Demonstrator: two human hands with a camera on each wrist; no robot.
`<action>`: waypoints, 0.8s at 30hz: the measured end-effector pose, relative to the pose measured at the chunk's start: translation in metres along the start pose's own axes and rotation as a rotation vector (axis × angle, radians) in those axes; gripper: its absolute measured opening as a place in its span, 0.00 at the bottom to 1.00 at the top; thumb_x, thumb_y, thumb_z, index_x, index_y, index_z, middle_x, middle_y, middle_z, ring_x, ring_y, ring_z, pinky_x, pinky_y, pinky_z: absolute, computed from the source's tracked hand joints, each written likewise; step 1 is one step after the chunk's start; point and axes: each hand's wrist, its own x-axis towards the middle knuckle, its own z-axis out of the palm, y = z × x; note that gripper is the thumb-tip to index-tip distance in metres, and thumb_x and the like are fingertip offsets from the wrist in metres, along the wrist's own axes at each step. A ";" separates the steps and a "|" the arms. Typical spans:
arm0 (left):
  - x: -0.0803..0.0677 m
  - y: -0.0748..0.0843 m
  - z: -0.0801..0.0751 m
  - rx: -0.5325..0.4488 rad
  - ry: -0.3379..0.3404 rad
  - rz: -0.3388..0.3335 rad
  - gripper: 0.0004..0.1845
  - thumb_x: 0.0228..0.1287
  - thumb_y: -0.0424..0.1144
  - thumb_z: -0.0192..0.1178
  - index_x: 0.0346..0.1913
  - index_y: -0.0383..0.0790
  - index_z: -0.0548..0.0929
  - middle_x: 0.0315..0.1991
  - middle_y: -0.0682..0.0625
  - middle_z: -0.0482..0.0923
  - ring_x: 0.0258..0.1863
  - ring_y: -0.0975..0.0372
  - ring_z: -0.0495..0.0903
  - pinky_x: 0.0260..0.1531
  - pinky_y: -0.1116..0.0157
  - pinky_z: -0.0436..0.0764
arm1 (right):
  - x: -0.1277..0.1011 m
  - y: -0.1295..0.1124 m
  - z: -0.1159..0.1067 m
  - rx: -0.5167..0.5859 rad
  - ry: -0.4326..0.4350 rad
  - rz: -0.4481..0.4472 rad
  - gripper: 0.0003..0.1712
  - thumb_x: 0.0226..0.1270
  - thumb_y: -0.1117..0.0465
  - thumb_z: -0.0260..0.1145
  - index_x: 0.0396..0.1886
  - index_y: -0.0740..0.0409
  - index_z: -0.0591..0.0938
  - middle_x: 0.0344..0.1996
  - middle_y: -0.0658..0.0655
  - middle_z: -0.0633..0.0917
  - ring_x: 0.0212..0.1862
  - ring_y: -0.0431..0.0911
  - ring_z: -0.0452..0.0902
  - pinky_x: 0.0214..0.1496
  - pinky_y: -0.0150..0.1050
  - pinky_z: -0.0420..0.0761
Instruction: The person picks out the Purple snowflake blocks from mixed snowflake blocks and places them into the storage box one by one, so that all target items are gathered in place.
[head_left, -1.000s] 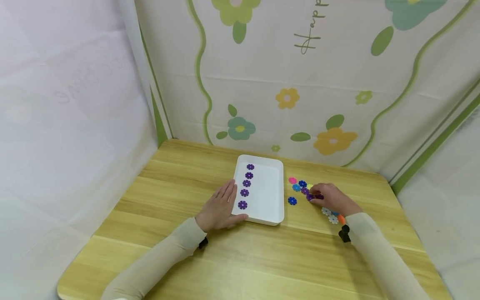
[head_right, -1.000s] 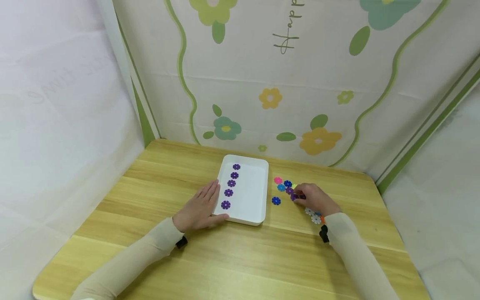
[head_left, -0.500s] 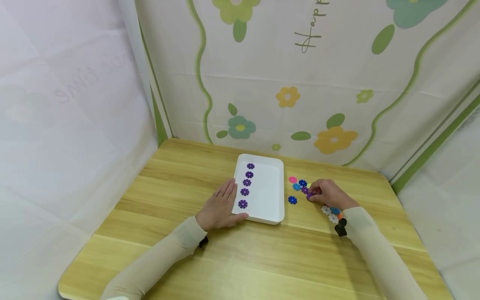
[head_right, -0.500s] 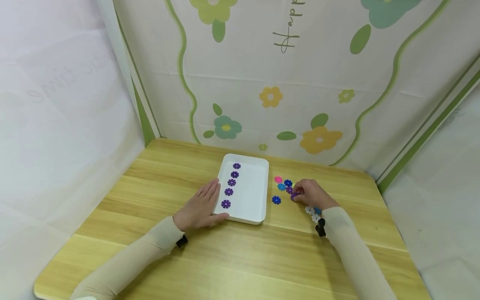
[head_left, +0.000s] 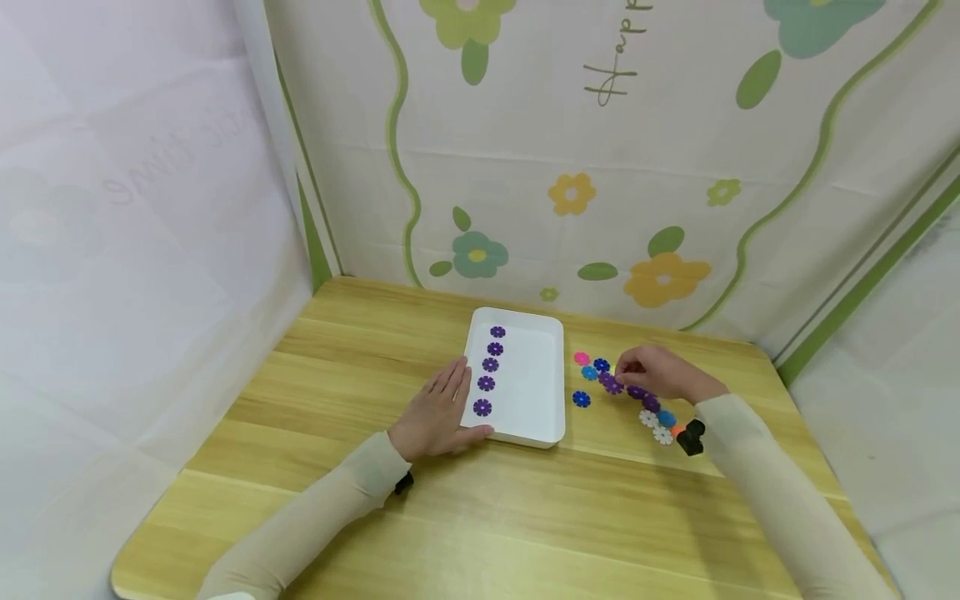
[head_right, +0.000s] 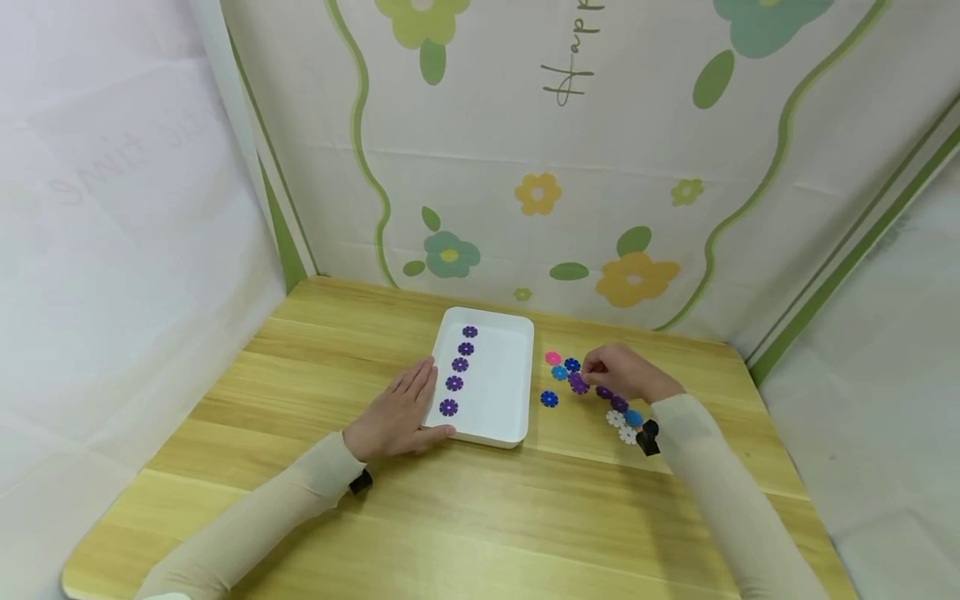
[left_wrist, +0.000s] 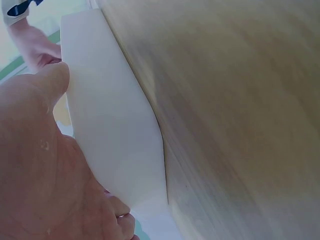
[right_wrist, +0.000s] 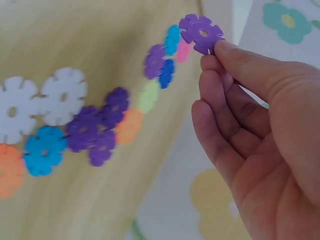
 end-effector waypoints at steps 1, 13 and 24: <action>0.000 0.000 0.000 -0.003 0.001 -0.001 0.57 0.75 0.72 0.50 0.82 0.23 0.52 0.85 0.30 0.45 0.86 0.42 0.47 0.85 0.46 0.54 | 0.000 -0.005 -0.003 -0.003 -0.003 -0.009 0.08 0.79 0.64 0.65 0.41 0.56 0.89 0.36 0.56 0.90 0.33 0.49 0.82 0.36 0.34 0.82; -0.004 0.002 -0.004 -0.002 0.002 -0.012 0.57 0.75 0.73 0.48 0.82 0.24 0.52 0.85 0.31 0.45 0.86 0.42 0.48 0.84 0.46 0.55 | 0.016 -0.074 -0.027 -0.078 -0.048 -0.072 0.10 0.81 0.61 0.63 0.38 0.53 0.88 0.29 0.46 0.84 0.26 0.39 0.72 0.35 0.34 0.77; -0.001 0.002 -0.004 0.005 0.001 -0.002 0.57 0.75 0.74 0.47 0.82 0.24 0.52 0.85 0.31 0.45 0.86 0.42 0.48 0.84 0.46 0.56 | 0.050 -0.112 -0.002 -0.130 -0.119 -0.169 0.09 0.78 0.63 0.67 0.34 0.55 0.87 0.28 0.48 0.85 0.25 0.38 0.71 0.33 0.32 0.76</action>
